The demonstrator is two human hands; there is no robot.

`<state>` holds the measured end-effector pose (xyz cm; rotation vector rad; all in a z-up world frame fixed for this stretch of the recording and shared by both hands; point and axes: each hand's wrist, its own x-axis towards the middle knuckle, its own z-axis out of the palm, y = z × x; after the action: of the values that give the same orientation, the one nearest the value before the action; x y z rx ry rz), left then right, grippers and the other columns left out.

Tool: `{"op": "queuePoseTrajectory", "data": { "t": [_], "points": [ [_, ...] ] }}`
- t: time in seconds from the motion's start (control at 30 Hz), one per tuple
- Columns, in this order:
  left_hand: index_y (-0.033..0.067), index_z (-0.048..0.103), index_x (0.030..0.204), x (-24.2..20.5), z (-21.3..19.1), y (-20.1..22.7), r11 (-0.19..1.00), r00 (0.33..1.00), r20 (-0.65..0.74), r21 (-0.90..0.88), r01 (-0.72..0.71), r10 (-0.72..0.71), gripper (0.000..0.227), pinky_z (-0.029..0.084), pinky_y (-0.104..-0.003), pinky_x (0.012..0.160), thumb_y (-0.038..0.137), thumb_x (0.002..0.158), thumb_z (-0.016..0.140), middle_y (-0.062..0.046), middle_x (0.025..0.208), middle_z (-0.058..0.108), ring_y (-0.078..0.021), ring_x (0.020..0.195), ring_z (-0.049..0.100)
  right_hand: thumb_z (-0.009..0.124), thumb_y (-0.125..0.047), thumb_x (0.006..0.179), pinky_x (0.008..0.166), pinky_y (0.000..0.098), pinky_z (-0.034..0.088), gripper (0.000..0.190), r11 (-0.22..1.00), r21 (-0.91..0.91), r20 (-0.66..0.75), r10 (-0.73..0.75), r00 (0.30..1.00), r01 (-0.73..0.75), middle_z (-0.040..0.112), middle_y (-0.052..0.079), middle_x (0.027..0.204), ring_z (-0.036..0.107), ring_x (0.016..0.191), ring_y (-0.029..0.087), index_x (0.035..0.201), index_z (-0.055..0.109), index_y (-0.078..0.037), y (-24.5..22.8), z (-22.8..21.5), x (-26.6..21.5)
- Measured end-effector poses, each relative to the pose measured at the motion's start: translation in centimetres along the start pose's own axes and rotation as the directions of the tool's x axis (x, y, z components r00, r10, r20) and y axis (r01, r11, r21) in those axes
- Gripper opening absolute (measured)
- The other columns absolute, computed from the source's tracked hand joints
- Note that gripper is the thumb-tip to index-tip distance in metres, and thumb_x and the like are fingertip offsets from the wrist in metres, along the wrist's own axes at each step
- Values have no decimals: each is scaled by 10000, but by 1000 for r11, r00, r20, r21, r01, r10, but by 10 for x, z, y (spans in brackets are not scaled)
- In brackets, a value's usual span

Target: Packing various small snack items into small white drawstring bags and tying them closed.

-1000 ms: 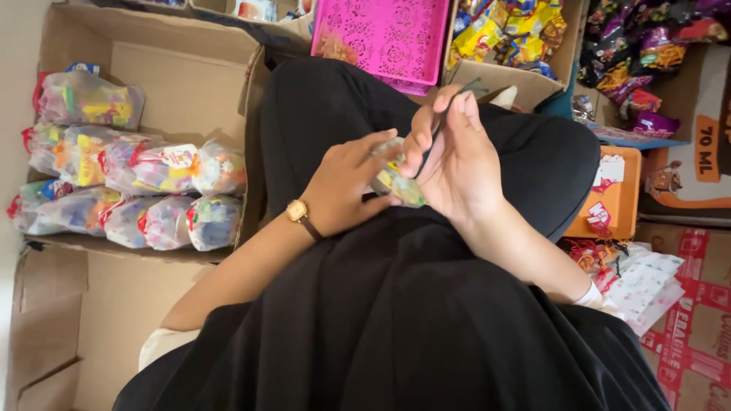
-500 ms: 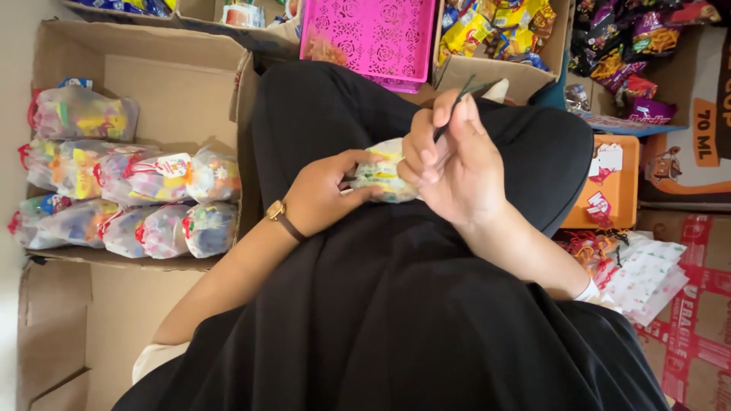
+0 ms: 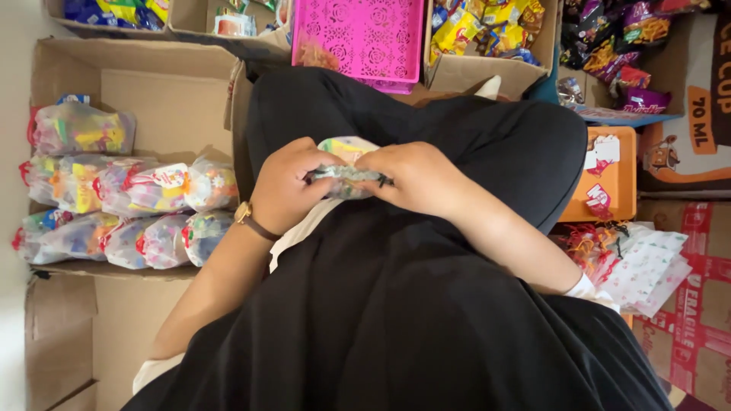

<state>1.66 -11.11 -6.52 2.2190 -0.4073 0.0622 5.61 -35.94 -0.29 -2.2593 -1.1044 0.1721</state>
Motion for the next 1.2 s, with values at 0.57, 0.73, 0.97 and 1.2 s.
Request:
{"op": "queuePoseTrajectory", "data": {
  "t": [0.57,0.73,0.97,1.2],
  "points": [
    [73,740,1034,19,15,33,991,994,56,-107,-83,90,268,510,-321,763,18,773,721,-50,1000,671,-224,858,646,433,-233,1119,833,278,479,329,734,674,-266,346,900,-83,585,53,827,567,809,146,1257,649,-26,92,-21,-59],
    [6,695,1019,28,24,73,975,995,32,-203,-91,100,290,467,-295,724,-72,739,698,-78,1016,643,-214,812,597,451,-362,1146,911,276,519,420,760,649,-522,473,710,-29,641,91,1025,608,940,161,1289,620,-5,163,-70,-131],
    [-32,632,1039,38,52,100,951,981,118,-288,-113,153,267,508,-319,841,-97,783,667,-147,1139,634,-257,947,628,532,-228,1008,652,225,468,209,618,786,-618,785,-35,-12,653,40,794,605,705,111,1036,684,-87,275,-86,-284],
    [-5,633,1017,51,86,119,951,937,263,-268,-156,228,267,523,-348,926,-65,760,673,-139,1150,630,-286,1056,657,691,-252,844,486,329,440,188,-103,982,174,824,-540,159,664,52,649,593,503,211,732,689,-101,379,0,-410]
  ]
}}
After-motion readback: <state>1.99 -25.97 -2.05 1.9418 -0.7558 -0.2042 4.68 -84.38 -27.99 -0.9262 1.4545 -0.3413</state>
